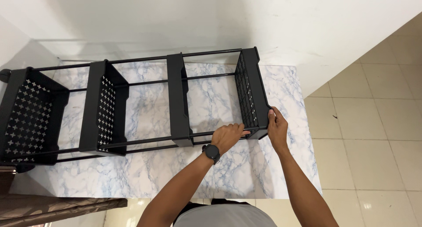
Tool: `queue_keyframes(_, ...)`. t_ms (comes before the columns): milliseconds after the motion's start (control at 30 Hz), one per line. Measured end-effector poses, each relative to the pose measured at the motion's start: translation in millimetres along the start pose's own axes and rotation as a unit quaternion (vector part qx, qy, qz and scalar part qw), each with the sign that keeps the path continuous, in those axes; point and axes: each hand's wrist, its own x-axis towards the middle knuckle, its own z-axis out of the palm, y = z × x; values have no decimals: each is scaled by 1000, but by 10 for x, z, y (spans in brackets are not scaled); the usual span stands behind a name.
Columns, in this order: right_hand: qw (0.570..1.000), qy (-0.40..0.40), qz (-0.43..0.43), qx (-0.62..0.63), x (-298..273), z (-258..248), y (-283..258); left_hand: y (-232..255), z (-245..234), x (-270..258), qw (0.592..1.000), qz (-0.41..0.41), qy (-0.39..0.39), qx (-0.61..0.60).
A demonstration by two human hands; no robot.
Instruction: The person disassembles a black plastic and metal shelving unit on a marble-patterned surface. They remove the top shelf tray, then detach the side panels and metal rods one by one, placing each component aside.
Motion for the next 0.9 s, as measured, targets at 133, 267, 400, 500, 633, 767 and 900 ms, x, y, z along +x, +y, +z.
queue_keyframes(133, 1000, 3, -14, 17, 38, 32, 60, 32, -66, -29, 996, 16, 56, 64)
queue_keyframes(267, 999, 14, -23, 36, 41, 56, 149, 207, -238, -45, 989, 6, 110, 99)
queue_keyframes(400, 998, 18, 13, 56, 45, 72, 171, 300, -261, 42, 994, 28, 39, 94)
queue_keyframes(500, 998, 5, -2, 57, 62, 58, 129, 245, -175, 115, 997, 39, 30, 63)
queue_keyframes(633, 1000, -6, 24, 5, 56, -5, 56, 214, -66, 159, 999, 35, 6, 37)
queue_keyframes(767, 1000, -13, 28, 0, 51, -6, -21, 172, -87, 212, 995, 2, -74, -71)
queue_keyframes(900, 1000, -15, 14, -4, 38, -21, -47, 107, -162, 297, 973, -23, -150, -176)
